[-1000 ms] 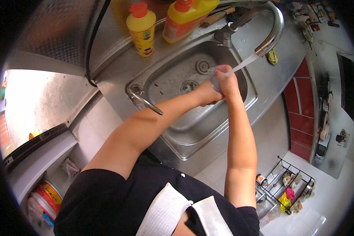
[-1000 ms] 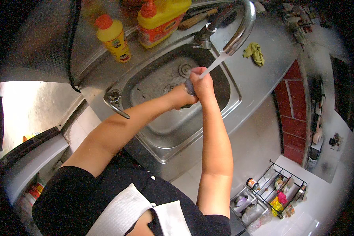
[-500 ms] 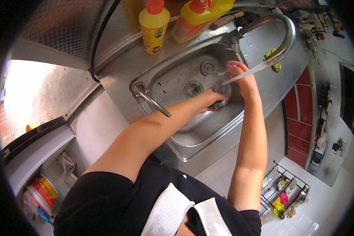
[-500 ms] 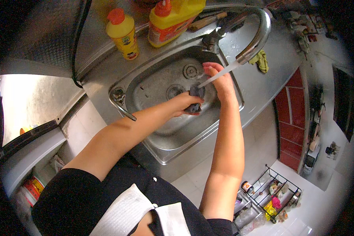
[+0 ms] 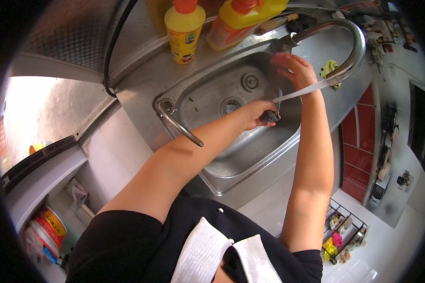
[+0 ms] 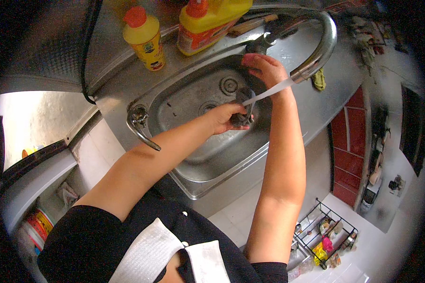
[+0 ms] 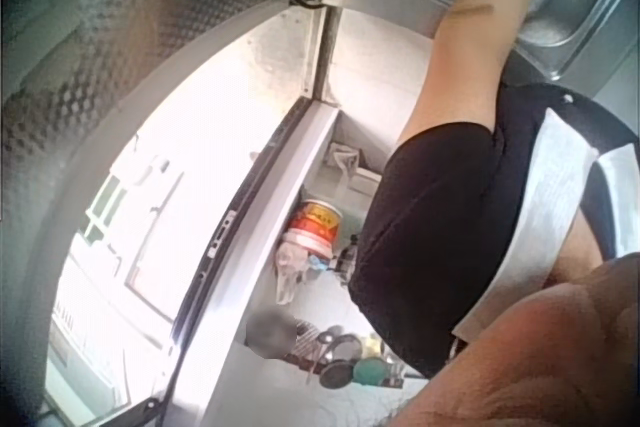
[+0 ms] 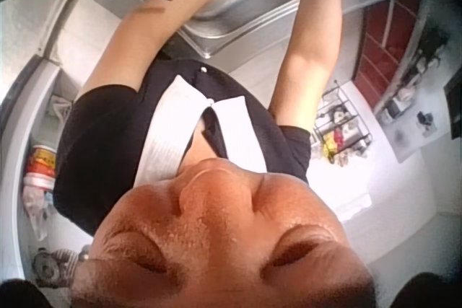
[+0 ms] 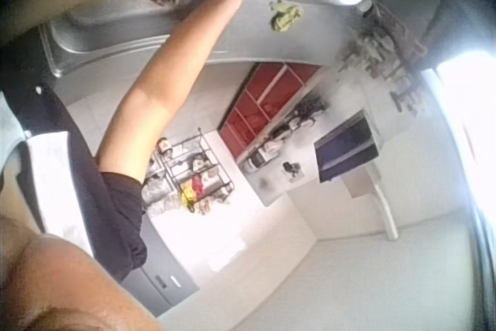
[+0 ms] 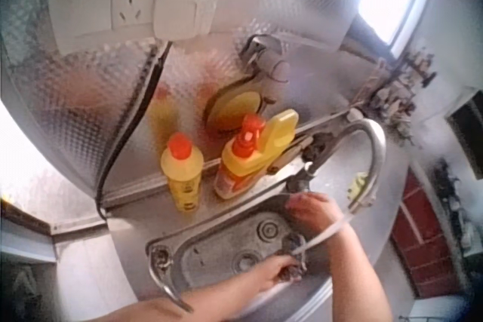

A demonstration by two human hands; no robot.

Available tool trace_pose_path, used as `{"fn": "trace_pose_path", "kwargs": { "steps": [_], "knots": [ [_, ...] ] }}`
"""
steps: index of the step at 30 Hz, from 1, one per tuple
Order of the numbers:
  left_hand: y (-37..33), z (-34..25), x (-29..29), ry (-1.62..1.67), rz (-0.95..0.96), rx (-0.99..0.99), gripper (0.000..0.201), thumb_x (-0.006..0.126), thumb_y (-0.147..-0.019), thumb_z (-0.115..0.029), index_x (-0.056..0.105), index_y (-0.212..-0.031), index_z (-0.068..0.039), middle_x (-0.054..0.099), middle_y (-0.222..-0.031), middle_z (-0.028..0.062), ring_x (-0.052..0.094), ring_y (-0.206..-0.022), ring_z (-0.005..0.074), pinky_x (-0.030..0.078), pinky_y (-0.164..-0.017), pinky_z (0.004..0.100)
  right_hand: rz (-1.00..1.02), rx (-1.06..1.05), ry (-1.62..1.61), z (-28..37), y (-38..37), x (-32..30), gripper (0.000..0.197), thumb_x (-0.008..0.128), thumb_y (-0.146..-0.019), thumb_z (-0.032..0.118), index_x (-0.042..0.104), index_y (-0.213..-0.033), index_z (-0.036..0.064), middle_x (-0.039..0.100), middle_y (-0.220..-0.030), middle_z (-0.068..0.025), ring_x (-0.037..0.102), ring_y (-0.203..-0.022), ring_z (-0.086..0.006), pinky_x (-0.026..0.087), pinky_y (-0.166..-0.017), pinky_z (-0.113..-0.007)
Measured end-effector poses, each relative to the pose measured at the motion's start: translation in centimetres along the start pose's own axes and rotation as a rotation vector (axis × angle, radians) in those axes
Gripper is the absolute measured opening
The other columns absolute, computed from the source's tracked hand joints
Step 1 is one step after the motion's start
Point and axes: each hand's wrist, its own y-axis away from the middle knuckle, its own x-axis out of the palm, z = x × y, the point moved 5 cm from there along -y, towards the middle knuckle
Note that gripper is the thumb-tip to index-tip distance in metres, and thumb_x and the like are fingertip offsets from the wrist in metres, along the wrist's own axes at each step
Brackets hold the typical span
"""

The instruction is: The person rinses a blue cloth under a faucet in a kitchen sink, wrings it out, and then wipes down the surfaces of a multi-tiered orange plastic shelf by hand.

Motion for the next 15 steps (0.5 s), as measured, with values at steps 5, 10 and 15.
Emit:
{"fn": "trace_pose_path", "kwargs": {
  "steps": [5, 10, 15],
  "knots": [
    [1.1, -0.6, -0.5, 0.104, 0.069, -0.027, 0.028, 0.055, -0.079, -0.012, 0.052, -0.106, -0.007, 0.060, -0.096, 0.0077, 0.060, -0.088, 0.0206, 0.053, -0.077, 0.0450, -0.006, -0.066, -0.073, 0.9, -0.4, 0.3, 0.034, 0.049, -0.090, 0.016, 0.050, -0.122, 0.0038, 0.061, -0.112, -0.0098, 0.054, -0.109, -0.0181, 0.041, -0.090, -0.030],
    [4.6, -1.5, -0.5, 0.167, 0.091, -0.094, 0.030, 0.060, -0.082, -0.020, 0.050, -0.107, -0.006, 0.059, -0.097, 0.0082, 0.059, -0.082, 0.0194, 0.054, -0.067, 0.0379, 0.028, -0.108, -0.501, -3.5, 3.4, -0.8, 0.044, 0.052, -0.090, 0.023, 0.041, -0.129, 0.0080, 0.057, -0.119, -0.0108, 0.052, -0.112, -0.0236, 0.042, -0.091, -0.035],
    [9.3, -0.2, 3.2, 0.450, 0.345, -0.253, 0.035, 0.060, -0.084, -0.025, 0.047, -0.108, -0.003, 0.052, -0.090, 0.0075, 0.048, -0.067, 0.0115, 0.040, -0.048, 0.0203, 0.243, -0.190, -1.012, -11.2, 9.9, 5.0, 0.074, 0.058, -0.080, 0.049, 0.029, -0.137, 0.0108, 0.048, -0.127, -0.0165, 0.051, -0.113, -0.0309, 0.044, -0.091, -0.045]
  ]
}}
